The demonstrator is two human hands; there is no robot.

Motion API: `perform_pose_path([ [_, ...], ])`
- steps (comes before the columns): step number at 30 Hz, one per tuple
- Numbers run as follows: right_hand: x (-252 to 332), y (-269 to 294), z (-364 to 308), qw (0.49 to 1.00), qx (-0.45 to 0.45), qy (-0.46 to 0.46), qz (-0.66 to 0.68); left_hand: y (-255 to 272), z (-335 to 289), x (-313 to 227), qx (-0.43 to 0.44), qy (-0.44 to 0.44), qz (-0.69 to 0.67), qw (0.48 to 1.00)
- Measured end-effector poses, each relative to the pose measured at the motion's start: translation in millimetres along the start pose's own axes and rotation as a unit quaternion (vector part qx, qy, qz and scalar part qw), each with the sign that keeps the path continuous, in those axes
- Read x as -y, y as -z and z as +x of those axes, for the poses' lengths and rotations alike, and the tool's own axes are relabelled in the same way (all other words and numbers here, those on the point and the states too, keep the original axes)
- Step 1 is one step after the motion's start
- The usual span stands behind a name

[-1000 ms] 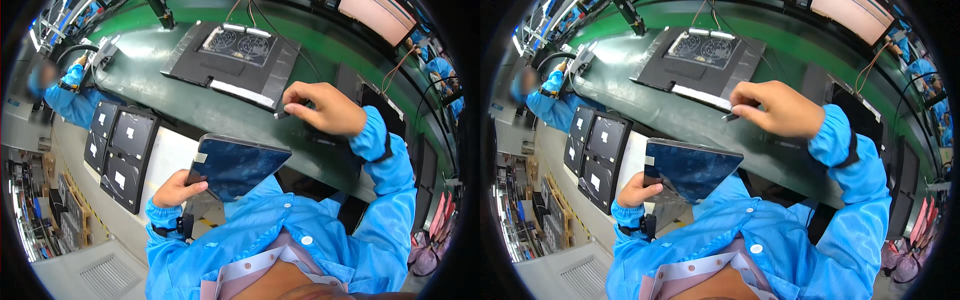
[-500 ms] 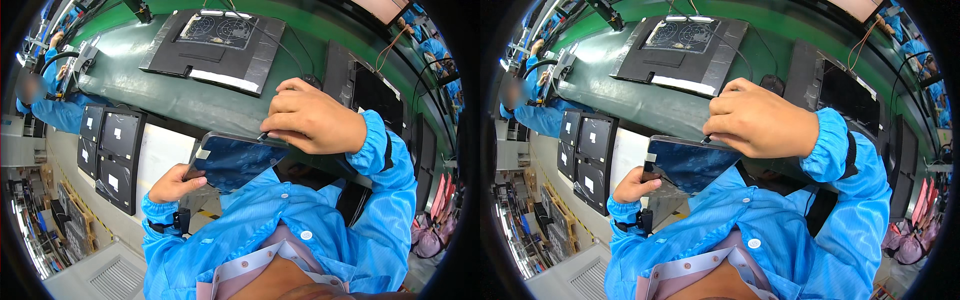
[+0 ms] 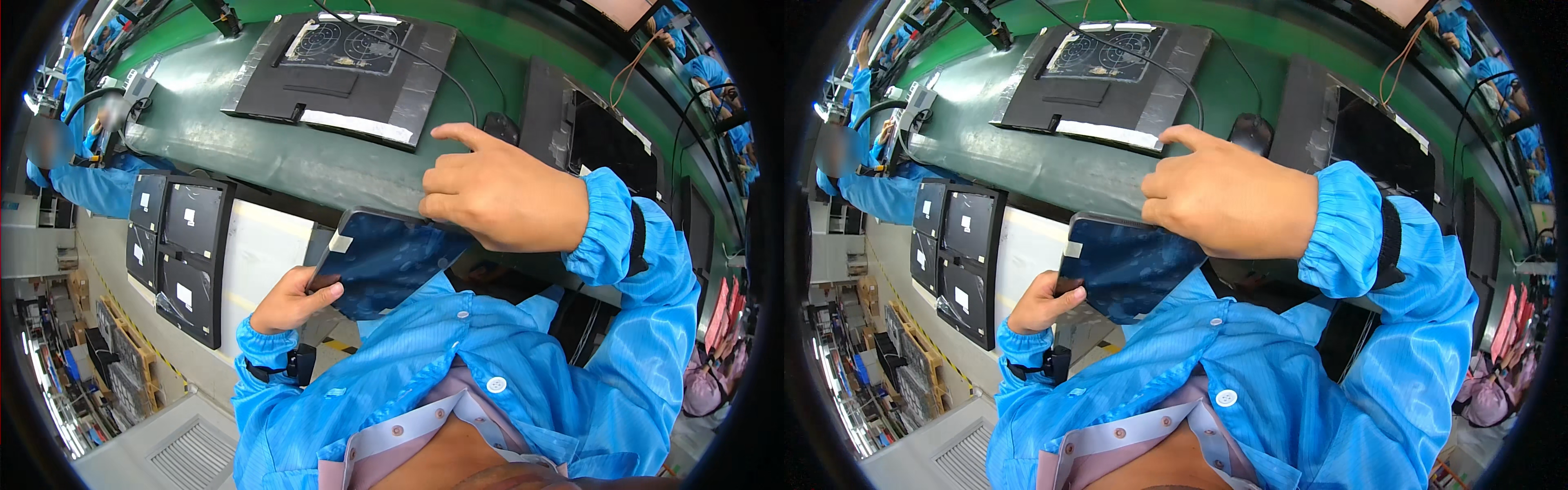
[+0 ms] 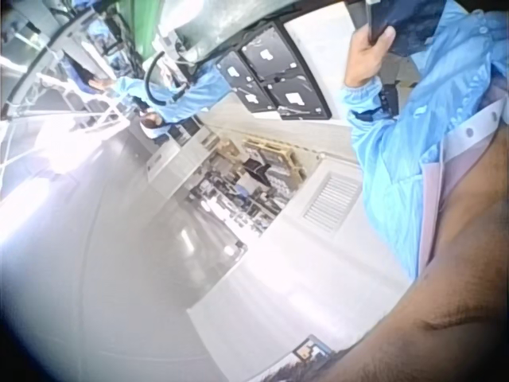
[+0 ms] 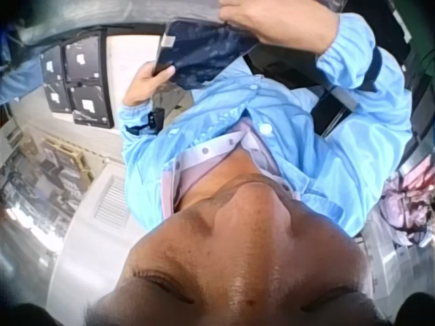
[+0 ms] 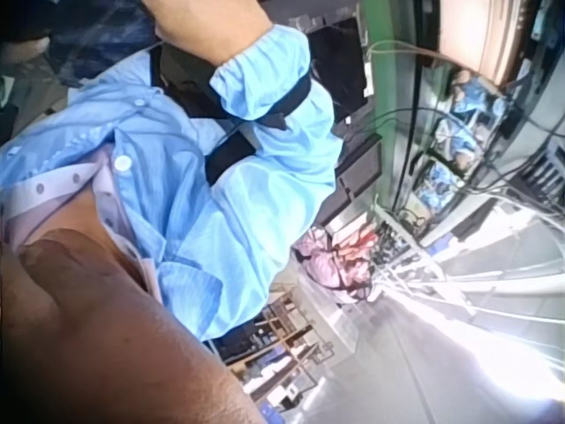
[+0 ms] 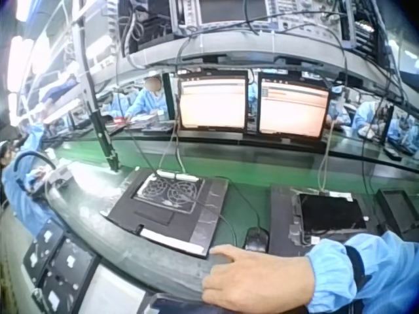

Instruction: The recorder is inspecting and testing tablet computers on an electronics production line, using a pen to mark labels and interacting with a workstation computer.

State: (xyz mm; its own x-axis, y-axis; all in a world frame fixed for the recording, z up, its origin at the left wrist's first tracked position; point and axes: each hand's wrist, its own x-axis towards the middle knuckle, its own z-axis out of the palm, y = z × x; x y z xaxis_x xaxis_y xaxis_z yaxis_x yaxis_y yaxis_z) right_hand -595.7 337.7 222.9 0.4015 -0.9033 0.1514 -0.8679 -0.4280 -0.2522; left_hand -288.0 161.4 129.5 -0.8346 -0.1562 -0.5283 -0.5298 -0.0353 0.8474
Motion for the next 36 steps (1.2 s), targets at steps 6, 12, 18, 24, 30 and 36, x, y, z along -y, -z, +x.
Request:
perform_pose_path([
  [6, -0.3, 0.9, 1.8, 0.997, -0.059, 0.007, -0.042, -7.7, 9.0, 3.7, -0.015, -0.03, -0.04, 0.999],
  [12, 2.0, 7.1, -14.3, 0.942, -0.247, -0.222, 0.059, 27.1, 10.1, -19.8, -0.004, -0.061, -0.101, 0.993],
  [18, -33.9, -30.4, -2.3, 0.81, -0.023, -0.217, 0.545, 78.4, 41.0, -72.2, 0.051, -0.051, -0.023, 0.997],
  [24, -55.2, -37.9, 18.3, 0.584, -0.211, -0.34, 0.706, 152.1, 97.4, -120.6, -0.402, -0.364, -0.024, 0.84],
  [30, -83.7, -69.3, 58.4, 0.463, -0.338, -0.318, 0.755, 161.2, 155.8, -102.4, -0.366, -0.309, 0.303, 0.824],
  [36, -94.2, -87.1, 80.6, 0.397, -0.414, -0.344, 0.744, 171.2, 196.1, -99.5, -0.352, -0.235, 0.395, 0.815],
])
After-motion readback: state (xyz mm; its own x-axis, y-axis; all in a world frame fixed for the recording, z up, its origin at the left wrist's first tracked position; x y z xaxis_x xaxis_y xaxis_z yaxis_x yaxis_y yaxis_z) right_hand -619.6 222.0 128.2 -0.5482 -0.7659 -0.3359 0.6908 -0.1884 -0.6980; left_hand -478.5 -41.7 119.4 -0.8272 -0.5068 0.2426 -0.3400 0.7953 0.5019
